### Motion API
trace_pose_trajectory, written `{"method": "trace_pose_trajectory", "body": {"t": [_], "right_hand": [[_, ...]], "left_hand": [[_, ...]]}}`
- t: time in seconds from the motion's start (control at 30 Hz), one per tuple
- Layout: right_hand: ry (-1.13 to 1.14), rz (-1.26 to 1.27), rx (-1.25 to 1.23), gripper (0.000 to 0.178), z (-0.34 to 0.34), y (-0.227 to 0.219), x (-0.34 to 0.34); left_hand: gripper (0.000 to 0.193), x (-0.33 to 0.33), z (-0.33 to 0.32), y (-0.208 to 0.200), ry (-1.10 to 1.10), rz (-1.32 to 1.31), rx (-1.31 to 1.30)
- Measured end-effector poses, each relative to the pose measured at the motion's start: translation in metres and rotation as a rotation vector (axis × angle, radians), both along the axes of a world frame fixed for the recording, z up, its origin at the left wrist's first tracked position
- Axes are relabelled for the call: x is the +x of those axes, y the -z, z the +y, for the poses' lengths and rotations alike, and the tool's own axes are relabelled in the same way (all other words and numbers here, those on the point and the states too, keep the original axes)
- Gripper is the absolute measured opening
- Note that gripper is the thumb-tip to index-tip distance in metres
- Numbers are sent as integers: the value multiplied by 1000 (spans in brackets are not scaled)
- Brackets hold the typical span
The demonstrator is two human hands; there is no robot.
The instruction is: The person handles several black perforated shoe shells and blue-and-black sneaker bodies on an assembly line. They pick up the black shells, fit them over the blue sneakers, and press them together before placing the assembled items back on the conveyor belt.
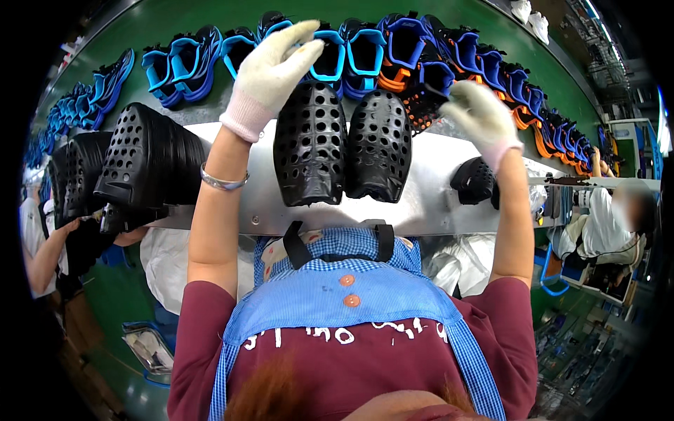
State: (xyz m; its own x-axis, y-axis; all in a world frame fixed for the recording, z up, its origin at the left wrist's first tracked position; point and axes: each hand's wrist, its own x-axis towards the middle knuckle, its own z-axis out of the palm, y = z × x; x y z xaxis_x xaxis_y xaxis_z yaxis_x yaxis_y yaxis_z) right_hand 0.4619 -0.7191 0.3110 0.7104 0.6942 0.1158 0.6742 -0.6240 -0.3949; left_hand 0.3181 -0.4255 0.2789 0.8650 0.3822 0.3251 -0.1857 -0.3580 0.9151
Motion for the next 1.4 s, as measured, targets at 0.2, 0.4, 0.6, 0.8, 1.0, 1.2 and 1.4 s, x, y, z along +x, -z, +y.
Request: {"method": "trace_pose_trajectory", "body": {"t": [0.2, 0.4, 0.6, 0.8, 1.0, 1.2, 1.4], "right_hand": [[-124, -110, -144, 37, 2, 65, 10], [-116, -443, 7, 20, -18, 39, 19], [141, 384, 419, 26, -29, -20, 1], [-427, 1311, 623, 35, 34, -40, -28], [-399, 1473, 391, 32, 112, -45, -43], [-487, 284, 290, 34, 159, -63, -88], [-502, -171, -135, 44, 207, -43, -111]], "left_hand": [[34, -27, 23, 36, -78, 167, -121], [33, -31, 28, 32, -121, 176, -146], [35, -28, 27, 3, -93, 23, -212], [82, -21, -13, -62, 460, -200, -177], [55, -48, -13, -75, 520, -436, -401], [44, -63, 18, -24, 93, -463, -735], [28, -64, 34, 10, -93, -487, -1067]]}}
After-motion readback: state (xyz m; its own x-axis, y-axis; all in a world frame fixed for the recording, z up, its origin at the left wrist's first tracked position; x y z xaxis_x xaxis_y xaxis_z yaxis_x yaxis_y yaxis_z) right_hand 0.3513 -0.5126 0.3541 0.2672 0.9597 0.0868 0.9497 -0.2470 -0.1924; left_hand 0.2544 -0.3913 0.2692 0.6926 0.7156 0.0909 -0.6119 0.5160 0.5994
